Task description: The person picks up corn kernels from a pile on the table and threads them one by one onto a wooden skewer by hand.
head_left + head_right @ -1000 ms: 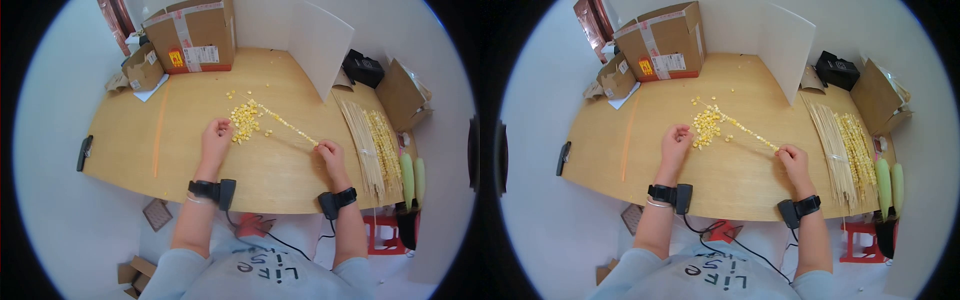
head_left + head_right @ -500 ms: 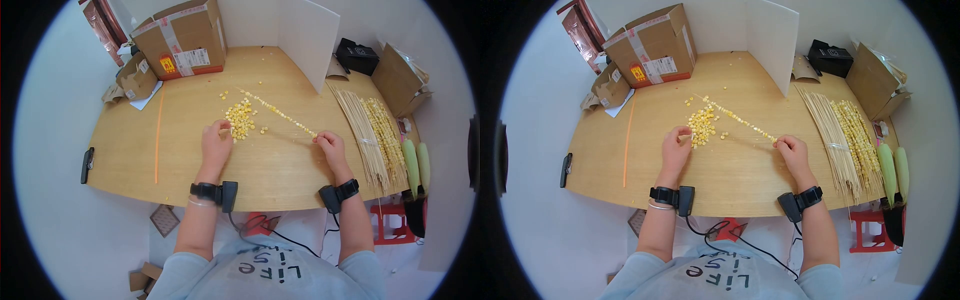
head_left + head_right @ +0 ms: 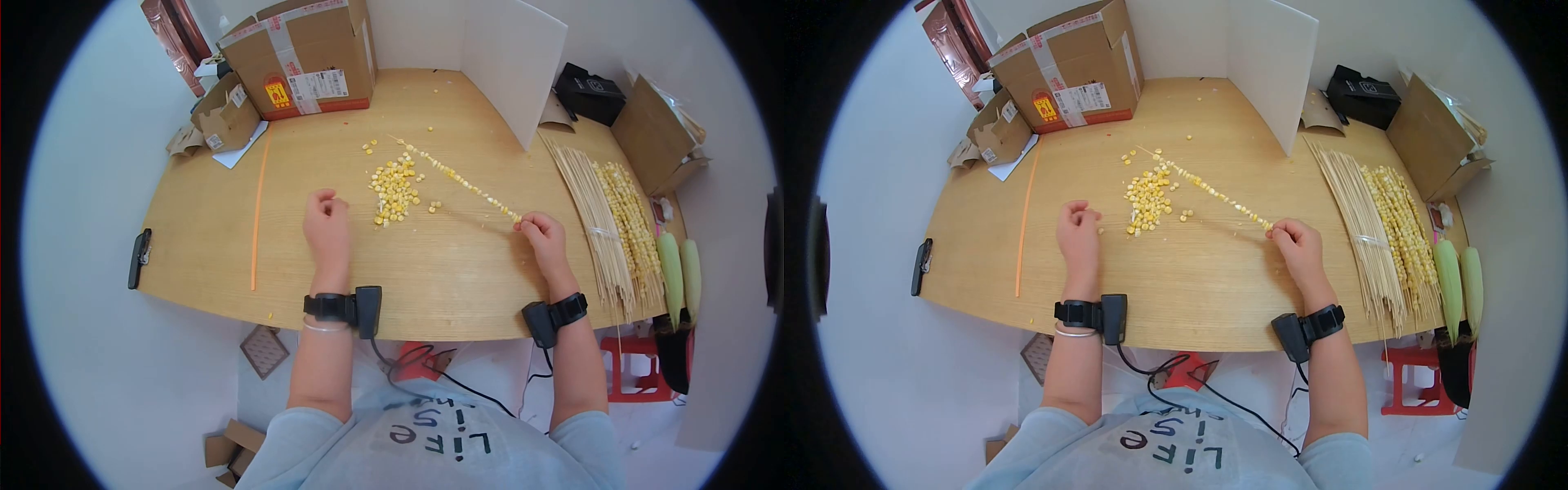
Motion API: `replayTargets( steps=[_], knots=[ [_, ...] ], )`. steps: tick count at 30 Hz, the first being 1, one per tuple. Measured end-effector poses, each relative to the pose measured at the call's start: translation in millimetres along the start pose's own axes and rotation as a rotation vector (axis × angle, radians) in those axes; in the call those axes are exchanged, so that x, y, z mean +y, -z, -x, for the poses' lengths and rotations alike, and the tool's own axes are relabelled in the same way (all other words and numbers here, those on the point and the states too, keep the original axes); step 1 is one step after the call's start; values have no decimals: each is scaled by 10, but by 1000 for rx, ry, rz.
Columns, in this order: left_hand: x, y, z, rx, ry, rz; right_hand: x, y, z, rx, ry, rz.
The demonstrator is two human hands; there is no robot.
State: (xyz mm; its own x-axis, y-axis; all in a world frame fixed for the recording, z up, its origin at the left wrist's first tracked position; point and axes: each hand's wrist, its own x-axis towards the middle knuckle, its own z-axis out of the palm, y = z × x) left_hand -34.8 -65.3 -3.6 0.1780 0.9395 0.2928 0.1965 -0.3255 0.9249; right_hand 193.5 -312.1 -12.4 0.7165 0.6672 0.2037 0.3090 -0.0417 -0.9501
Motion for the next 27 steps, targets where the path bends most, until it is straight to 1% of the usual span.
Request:
replayTargets(
  steps=[1, 3, 4, 6, 7, 9, 10, 12, 13, 15, 19, 21, 22, 24, 25, 27],
  knots=[
    [-64, 12, -52, 0, 1, 0, 8, 5, -2, -4, -2, 9],
    [-159, 23, -149, 197, 126, 415, 15, 2, 6, -11, -8, 16],
    [-165, 32, -156, 198, 126, 413, 5, 0, 5, -13, -3, 8],
    [-159, 52, -159, 151, 245, 313, -10, -5, 7, -15, 1, -1],
    [-199, 50, -163, 151, 245, 312, -16, -8, 9, -14, -12, -6],
    [-233, 48, -161, -33, 129, -41, -24, -10, 10, -11, -25, -12],
    [-202, 58, -140, -33, 128, -41, -26, -11, 11, -14, -26, -15],
    [-116, 81, -85, -71, -21, -307, -28, -11, 7, -14, -28, -20],
    [-141, 83, -89, -74, -23, -309, -25, -10, 8, -18, -24, -17],
    [-197, 74, -102, -192, -90, -454, -30, -13, 14, -17, -21, -15],
    [-174, 14, -91, -282, -107, -441, -30, -13, 6, -9, 4, 8],
    [-115, -63, -72, -300, -91, -208, 1, -15, -3, -13, 1, 14],
    [-60, -102, -52, -301, -95, -211, 16, -17, -9, -12, 13, 14],
    [82, -179, 2, -414, -107, -118, 22, -22, -11, -10, 24, 12],
    [183, -197, 25, -415, -109, -120, 14, -18, -10, -15, 23, 26],
    [350, -237, 52, -490, -232, -265, -9, -8, -7, -19, 21, 41]
  ],
)
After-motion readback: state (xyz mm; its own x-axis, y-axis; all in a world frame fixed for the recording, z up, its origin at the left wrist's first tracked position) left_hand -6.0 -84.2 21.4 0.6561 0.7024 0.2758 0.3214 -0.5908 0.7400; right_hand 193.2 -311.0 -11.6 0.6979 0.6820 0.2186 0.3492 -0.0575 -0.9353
